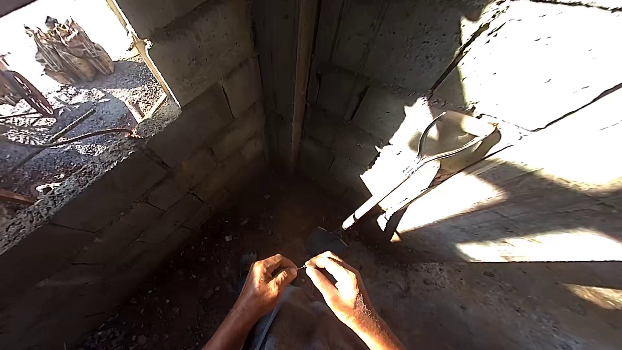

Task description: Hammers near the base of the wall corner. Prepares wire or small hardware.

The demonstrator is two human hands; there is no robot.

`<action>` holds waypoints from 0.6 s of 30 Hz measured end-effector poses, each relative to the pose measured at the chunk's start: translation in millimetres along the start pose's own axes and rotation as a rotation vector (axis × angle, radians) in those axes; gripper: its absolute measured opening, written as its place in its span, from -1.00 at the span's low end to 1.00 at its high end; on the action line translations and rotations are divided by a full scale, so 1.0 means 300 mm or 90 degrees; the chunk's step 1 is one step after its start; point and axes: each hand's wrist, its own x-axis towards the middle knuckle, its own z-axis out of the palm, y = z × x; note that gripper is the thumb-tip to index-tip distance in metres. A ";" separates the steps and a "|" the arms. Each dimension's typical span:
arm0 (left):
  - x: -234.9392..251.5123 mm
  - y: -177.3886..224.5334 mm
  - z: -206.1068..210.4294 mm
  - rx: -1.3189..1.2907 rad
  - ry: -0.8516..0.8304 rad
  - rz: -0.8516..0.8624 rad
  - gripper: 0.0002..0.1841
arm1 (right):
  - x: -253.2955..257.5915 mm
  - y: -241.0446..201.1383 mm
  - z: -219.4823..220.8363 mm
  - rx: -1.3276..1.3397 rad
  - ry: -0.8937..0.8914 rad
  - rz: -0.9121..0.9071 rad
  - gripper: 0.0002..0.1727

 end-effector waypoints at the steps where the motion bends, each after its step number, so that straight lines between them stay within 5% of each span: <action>1: 0.002 0.001 -0.002 -0.003 0.003 0.003 -0.79 | 0.002 -0.001 -0.001 0.006 -0.017 0.000 -0.77; 4: 0.012 0.012 -0.003 -0.008 0.003 0.001 -0.81 | 0.011 -0.010 0.001 0.022 -0.044 -0.014 -0.66; 18: 0.017 0.060 -0.010 0.236 -0.078 -0.028 -0.78 | -0.015 -0.035 0.041 -0.250 -0.038 -0.059 -0.81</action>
